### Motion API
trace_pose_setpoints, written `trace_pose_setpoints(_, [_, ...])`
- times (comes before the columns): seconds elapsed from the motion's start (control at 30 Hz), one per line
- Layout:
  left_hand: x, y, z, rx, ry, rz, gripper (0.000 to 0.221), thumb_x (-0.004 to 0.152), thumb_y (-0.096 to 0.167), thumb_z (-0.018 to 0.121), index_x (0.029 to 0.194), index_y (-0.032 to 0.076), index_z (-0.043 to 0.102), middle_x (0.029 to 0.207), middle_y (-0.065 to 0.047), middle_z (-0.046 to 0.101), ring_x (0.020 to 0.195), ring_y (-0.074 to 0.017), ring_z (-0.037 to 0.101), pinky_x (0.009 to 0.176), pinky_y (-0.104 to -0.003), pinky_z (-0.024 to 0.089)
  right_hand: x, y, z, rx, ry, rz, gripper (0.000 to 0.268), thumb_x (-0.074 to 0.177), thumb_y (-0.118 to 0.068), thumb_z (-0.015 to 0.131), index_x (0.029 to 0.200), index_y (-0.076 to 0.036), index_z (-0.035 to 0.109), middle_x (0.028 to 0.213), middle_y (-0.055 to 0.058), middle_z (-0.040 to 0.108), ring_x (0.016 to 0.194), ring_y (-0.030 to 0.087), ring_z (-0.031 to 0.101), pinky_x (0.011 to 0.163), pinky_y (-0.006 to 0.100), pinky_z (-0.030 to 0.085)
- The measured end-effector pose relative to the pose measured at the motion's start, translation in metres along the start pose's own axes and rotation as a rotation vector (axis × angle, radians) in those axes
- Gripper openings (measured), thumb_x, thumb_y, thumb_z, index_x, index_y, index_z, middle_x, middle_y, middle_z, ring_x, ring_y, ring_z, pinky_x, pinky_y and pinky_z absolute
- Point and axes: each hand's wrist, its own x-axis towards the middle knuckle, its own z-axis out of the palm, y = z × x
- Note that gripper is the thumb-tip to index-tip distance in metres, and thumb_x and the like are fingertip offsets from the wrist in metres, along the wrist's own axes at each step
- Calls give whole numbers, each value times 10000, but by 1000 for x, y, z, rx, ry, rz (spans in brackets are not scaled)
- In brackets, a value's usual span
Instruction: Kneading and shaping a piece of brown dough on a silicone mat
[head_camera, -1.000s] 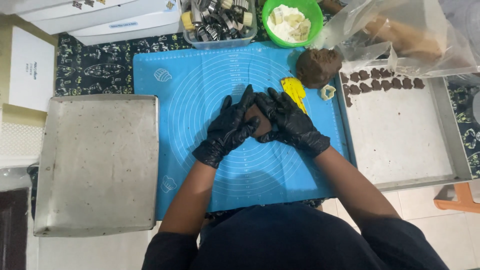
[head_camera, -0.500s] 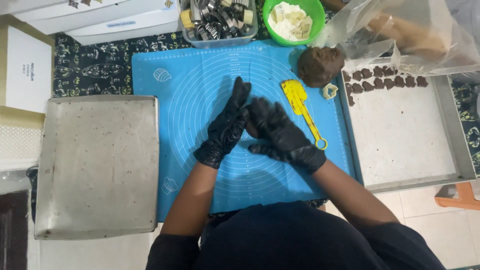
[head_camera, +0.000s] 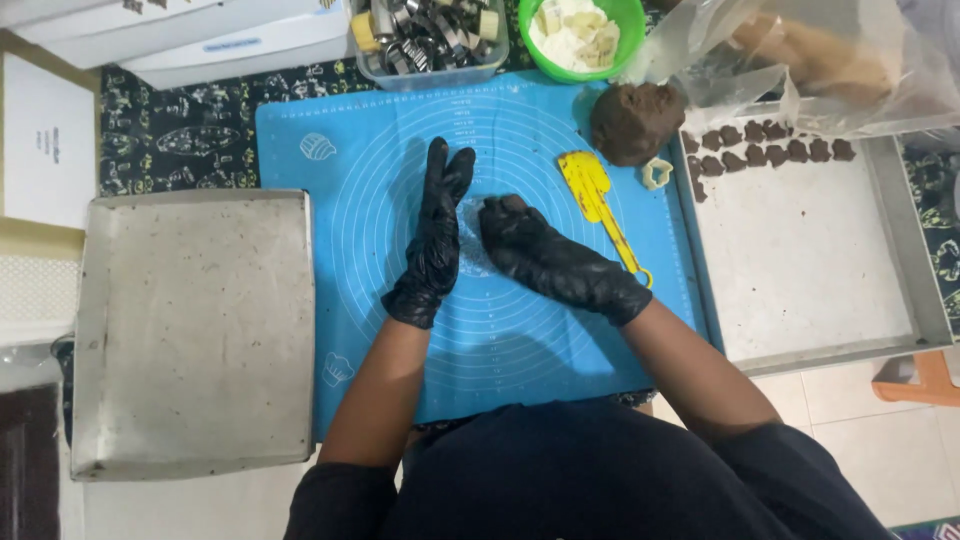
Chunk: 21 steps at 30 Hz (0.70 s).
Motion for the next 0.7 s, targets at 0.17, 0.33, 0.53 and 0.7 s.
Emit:
trace_pose_setpoints(0.17, [2, -2, 21, 271, 137, 58, 655, 1123, 143, 398, 1707, 174, 102, 1733, -259, 135, 1621, -396, 164, 1268, -388, 259, 8, -18, 11, -225, 126, 31, 864, 990, -622, 568, 1614, -75, 328, 1647, 264, 311, 1549, 416, 249, 1290, 551, 139])
trace_pose_setpoints(0.33, [-3, -14, 4, -70, 153, 18, 649, 1136, 166, 478, 1699, 154, 154, 1738, -212, 74, 1616, -358, 79, 1300, -396, 136, 12, -7, -4, 58, 28, 94, 781, 998, -575, 576, 1607, -131, 369, 1635, 219, 355, 1533, 412, 271, 1280, 532, 191])
trace_pose_setpoints(0.53, [4, 10, 37, 536, 128, 103, 557, 1151, 374, 384, 1646, 140, 279, 1750, -143, 115, 1628, -321, 183, 1347, -453, 165, 7, 7, 7, 269, 70, 151, 942, 937, -725, 493, 1644, -139, 286, 1705, 159, 248, 1584, 341, 204, 1298, 473, 145])
trace_pose_setpoints(0.7, [-6, 28, 61, 1394, 156, 348, 668, 1034, 386, 617, 1597, 100, 400, 1662, -82, 409, 1552, -266, 396, 1299, -388, 285, 4, -2, -47, 1879, 396, 189, 941, 972, -779, 260, 1669, -148, 258, 1718, 141, 250, 1605, 292, 224, 1291, 490, 99])
